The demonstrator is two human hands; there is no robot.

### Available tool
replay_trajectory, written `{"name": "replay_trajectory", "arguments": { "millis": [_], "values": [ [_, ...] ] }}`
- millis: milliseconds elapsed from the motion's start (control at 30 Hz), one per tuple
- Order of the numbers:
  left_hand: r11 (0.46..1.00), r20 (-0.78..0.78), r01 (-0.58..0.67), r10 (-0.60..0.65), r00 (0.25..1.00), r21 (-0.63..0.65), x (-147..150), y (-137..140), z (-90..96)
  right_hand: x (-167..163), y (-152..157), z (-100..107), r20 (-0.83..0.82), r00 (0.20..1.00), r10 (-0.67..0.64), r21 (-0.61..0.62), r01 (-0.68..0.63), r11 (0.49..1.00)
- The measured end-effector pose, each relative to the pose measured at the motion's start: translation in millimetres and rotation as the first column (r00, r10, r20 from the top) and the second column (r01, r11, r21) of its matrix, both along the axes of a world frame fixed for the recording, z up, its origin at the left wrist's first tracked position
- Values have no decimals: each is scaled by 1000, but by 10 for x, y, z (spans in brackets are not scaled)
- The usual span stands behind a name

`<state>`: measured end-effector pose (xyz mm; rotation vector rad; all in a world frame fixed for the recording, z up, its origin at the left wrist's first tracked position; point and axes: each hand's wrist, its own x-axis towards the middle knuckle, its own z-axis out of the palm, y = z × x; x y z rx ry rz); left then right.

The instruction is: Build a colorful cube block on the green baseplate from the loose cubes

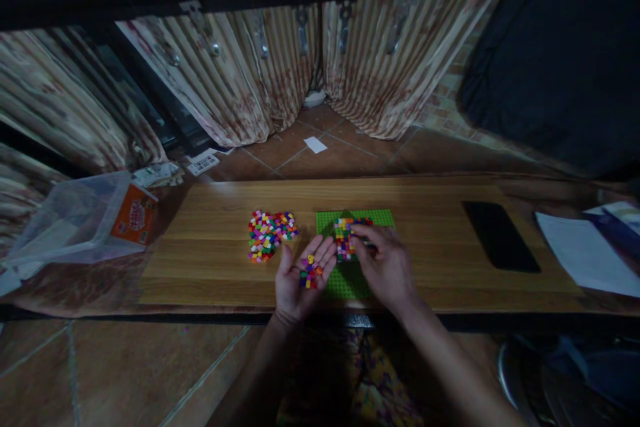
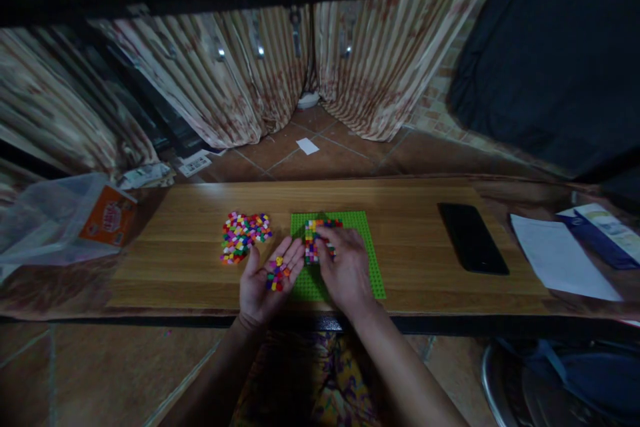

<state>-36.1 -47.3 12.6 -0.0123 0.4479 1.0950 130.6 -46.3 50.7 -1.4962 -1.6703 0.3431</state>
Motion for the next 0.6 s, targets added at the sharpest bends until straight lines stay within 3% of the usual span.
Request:
{"name": "replay_trajectory", "arguments": {
  "millis": [167, 333, 600],
  "values": [
    [1000, 8, 6, -5, 1000, -6, 9, 3, 3, 284, 188, -3, -39, 997, -69, 8, 70, 998],
    [1000, 5, 5, -6, 1000, 5, 9, -2, 18, 192, 334, -64, 43, 999, 32, 41, -34, 999],
    [1000, -8, 11, -11, 1000, 15, 6, -5, 18, 181, 409, -234, 53, 999, -1, 47, -1, 999]
  ]
}}
